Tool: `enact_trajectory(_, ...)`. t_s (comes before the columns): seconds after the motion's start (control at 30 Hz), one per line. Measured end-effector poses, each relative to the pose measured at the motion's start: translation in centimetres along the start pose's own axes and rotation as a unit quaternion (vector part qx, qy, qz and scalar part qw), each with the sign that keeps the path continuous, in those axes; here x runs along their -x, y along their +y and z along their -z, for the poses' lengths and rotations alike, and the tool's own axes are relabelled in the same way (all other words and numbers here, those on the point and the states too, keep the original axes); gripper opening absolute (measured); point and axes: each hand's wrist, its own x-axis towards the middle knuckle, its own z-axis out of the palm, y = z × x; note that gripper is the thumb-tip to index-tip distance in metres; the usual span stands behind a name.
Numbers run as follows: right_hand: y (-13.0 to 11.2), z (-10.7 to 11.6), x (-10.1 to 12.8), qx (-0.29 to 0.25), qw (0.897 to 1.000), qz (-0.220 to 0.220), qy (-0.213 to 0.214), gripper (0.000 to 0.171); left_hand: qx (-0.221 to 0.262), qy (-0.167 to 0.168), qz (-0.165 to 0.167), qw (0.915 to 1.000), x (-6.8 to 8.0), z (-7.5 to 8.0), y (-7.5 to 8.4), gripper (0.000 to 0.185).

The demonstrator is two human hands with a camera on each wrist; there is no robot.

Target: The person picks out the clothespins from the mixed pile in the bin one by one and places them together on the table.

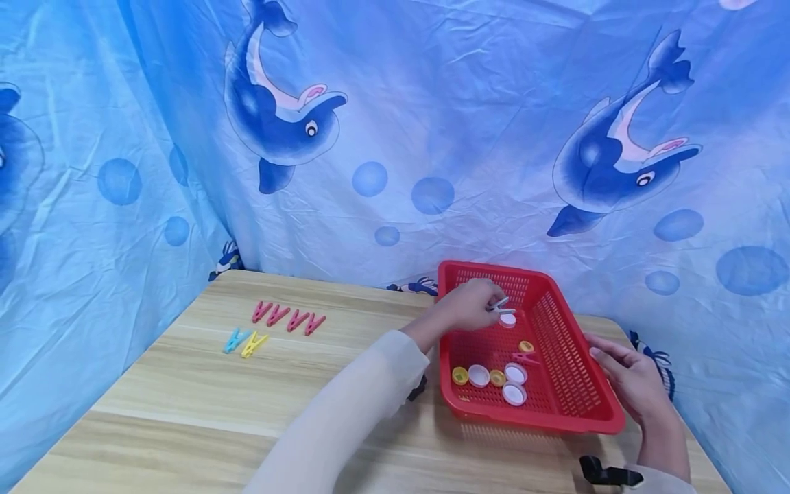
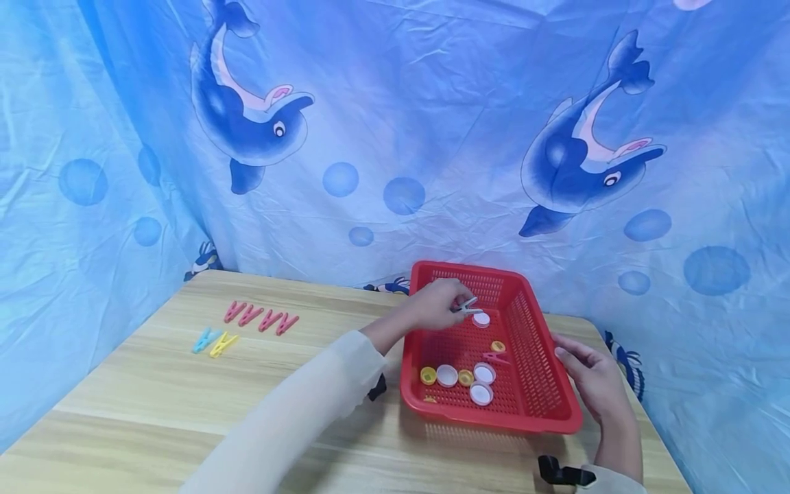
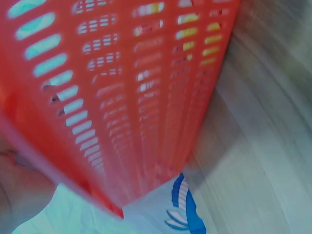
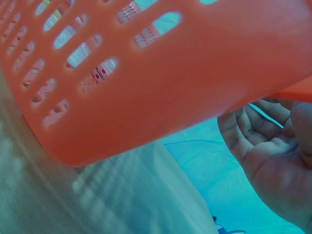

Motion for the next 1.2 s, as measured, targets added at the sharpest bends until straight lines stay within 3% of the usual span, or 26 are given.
enact_trajectory(0.27,0.2,0.0,0.1,0.003,1.0,-0.001,0.002,0.071,0.001,0.043,-0.023,0.9988,1.6,1.8,-1.5,0.031)
enact_trajectory(0.53,0.1,0.1,0.1,-0.022,1.0,0.002,-0.003,0.07,-0.009,0.045,-0.02,0.9987,3.6,3.7,-3.0,0.033)
enact_trajectory(0.9,0.1,0.1,0.1,-0.042,0.999,-0.006,-0.008,0.069,-0.028,0.077,-0.047,0.9955,6.8,5.6,-6.5,0.017)
enact_trajectory(1.2,0.0,0.1,0.0,-0.044,0.999,-0.002,-0.009,0.068,-0.068,0.093,-0.026,0.993,10.3,6.9,-9.8,0.024)
